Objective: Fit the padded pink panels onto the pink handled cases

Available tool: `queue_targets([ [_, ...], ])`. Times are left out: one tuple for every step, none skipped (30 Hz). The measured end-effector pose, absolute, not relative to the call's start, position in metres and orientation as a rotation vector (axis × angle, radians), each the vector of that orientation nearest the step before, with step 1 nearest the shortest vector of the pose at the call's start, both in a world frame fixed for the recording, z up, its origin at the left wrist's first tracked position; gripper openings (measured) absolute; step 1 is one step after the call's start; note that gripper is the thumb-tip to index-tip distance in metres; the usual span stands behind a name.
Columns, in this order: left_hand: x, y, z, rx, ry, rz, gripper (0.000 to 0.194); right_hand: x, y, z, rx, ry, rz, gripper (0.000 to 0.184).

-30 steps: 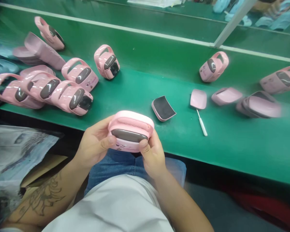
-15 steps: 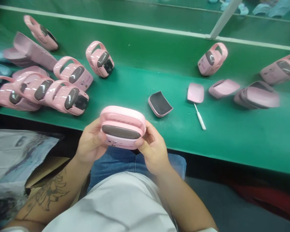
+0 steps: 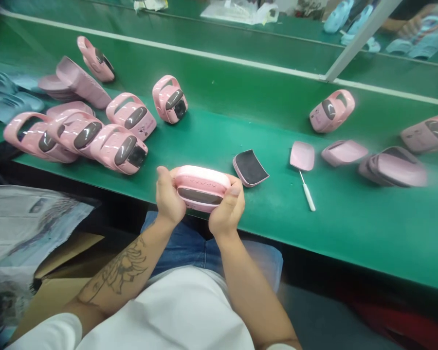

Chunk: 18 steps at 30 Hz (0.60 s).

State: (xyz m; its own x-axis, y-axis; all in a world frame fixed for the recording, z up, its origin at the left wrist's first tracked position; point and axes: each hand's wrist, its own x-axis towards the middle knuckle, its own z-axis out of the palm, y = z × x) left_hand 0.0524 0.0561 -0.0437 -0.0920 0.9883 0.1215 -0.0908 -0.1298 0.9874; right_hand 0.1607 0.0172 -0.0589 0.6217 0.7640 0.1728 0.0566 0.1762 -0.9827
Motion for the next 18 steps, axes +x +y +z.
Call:
queue_targets([
  [0.050, 0.058, -0.046, 1.270, 1.164, 1.422, 0.081, 0.160, 0.020, -0.061, -1.304, -0.804, 0.575, 0.071],
  [0.046, 0.060, -0.049, 1.334, 1.181, 1.429, 0.079, 0.159, 0.022, -0.064, -1.292, -0.833, 0.570, 0.073],
  [0.043, 0.062, -0.052, 1.374, 1.190, 1.434, 0.079, 0.158, 0.023, -0.067, -1.282, -0.868, 0.566, 0.074],
  [0.040, 0.064, -0.055, 1.388, 1.192, 1.437, 0.080, 0.157, 0.025, -0.070, -1.277, -0.903, 0.560, 0.074],
  [0.038, 0.066, -0.059, 1.381, 1.191, 1.444, 0.082, 0.156, 0.026, -0.072, -1.276, -0.932, 0.550, 0.073],
  [0.036, 0.068, -0.063, 1.363, 1.189, 1.458, 0.084, 0.154, 0.027, -0.074, -1.277, -0.954, 0.543, 0.073],
  [0.034, 0.070, -0.066, 1.346, 1.182, 1.480, 0.086, 0.153, 0.028, -0.076, -1.275, -0.971, 0.542, 0.073],
  [0.034, 0.072, -0.069, 1.332, 1.168, 1.507, 0.086, 0.152, 0.030, -0.076, -1.269, -0.985, 0.541, 0.074],
  [0.034, 0.073, -0.071, 1.319, 1.152, 1.540, 0.086, 0.151, 0.032, -0.076, -1.260, -1.000, 0.536, 0.075],
  [0.034, 0.074, -0.073, 1.305, 1.137, 1.575, 0.085, 0.150, 0.034, -0.076, -1.249, -1.012, 0.528, 0.076],
  [0.035, 0.074, -0.073, 1.291, 1.127, 1.610, 0.084, 0.150, 0.036, -0.075, -1.239, -1.021, 0.518, 0.076],
  [0.037, 0.074, -0.073, 1.278, 1.125, 1.638, 0.084, 0.150, 0.038, -0.073, -1.232, -1.027, 0.508, 0.075],
  [0.038, 0.074, -0.072, 1.264, 1.133, 1.661, 0.084, 0.149, 0.041, -0.071, -1.227, -1.032, 0.497, 0.072],
  [0.040, 0.074, -0.071, 1.248, 1.147, 1.680, 0.085, 0.150, 0.043, -0.068, -1.227, -1.030, 0.481, 0.071],
  [0.041, 0.074, -0.069, 1.231, 1.161, 1.695, 0.085, 0.149, 0.044, -0.066, -1.231, -1.028, 0.466, 0.070],
  [0.041, 0.074, -0.067, 1.213, 1.169, 1.703, 0.085, 0.149, 0.046, -0.064, -1.235, -1.022, 0.461, 0.069],
  [0.041, 0.074, -0.065, 1.193, 1.169, 1.701, 0.086, 0.149, 0.046, -0.062, -1.240, -1.010, 0.468, 0.069],
  [0.041, 0.074, -0.063, 1.176, 1.164, 1.671, 0.087, 0.148, 0.046, -0.061, -1.243, -0.996, 0.480, 0.070],
])
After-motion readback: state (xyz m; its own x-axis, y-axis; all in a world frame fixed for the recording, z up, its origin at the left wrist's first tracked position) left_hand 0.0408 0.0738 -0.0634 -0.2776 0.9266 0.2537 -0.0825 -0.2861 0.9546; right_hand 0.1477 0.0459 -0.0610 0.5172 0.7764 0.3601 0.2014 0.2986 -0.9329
